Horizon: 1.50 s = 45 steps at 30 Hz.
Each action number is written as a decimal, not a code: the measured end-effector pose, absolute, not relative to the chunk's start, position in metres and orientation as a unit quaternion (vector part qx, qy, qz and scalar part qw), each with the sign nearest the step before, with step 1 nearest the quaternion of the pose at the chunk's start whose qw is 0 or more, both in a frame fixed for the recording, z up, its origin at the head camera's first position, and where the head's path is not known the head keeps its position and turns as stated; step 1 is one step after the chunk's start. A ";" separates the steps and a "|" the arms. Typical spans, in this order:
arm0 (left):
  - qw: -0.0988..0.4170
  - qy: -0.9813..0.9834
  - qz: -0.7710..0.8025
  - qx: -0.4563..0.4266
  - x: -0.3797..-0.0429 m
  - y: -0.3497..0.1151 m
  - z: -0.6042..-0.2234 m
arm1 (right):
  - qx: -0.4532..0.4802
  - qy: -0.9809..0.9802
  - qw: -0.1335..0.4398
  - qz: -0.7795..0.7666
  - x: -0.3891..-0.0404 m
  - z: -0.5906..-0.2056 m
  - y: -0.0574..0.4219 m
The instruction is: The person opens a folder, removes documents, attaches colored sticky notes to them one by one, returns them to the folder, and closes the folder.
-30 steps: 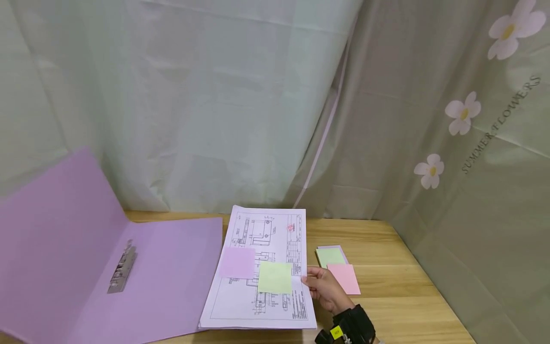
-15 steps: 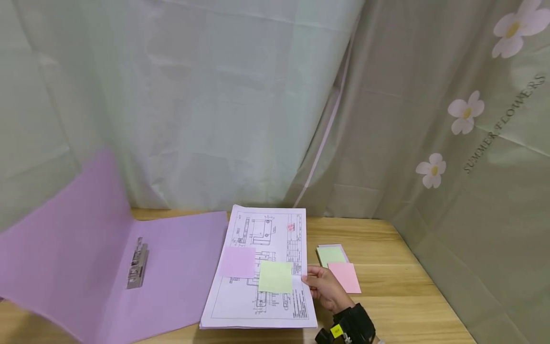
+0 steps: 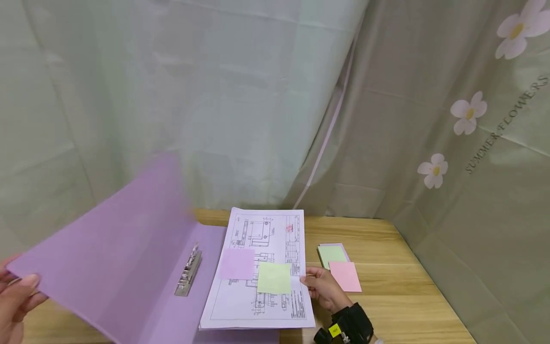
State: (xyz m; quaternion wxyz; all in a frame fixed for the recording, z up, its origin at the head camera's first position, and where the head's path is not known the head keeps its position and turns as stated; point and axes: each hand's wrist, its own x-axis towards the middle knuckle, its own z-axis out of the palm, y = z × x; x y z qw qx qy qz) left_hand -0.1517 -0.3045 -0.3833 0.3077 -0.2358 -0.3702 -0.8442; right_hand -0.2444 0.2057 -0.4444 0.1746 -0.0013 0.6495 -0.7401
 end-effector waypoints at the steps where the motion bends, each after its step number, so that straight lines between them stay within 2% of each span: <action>1: 0.312 -0.361 -0.850 -0.223 -0.149 -0.292 -0.376 | -0.002 0.650 0.173 -0.740 -0.245 -0.445 0.206; 7: 0.317 -0.329 -0.875 -0.164 -0.144 -0.247 -0.357 | -0.005 0.653 0.168 -0.739 -0.245 -0.450 0.207; 15: 0.310 -0.347 -0.874 -0.138 -0.142 -0.227 -0.351 | -0.002 0.663 0.149 -0.734 -0.246 -0.453 0.216; 25: 0.343 -0.327 -0.872 -0.124 -0.139 -0.238 -0.355 | 0.006 0.662 0.161 -0.732 -0.245 -0.449 0.219; 34: 0.358 -0.366 -0.856 -0.077 -0.140 -0.267 -0.372 | 0.016 0.664 0.164 -0.729 -0.241 -0.446 0.218; 42: 0.354 -0.352 -0.855 -0.143 -0.128 -0.255 -0.351 | 0.020 0.663 0.162 -0.731 -0.240 -0.447 0.216; 45: 0.350 -0.364 -0.852 -0.140 -0.125 -0.253 -0.346 | 0.019 0.665 0.157 -0.729 -0.240 -0.443 0.213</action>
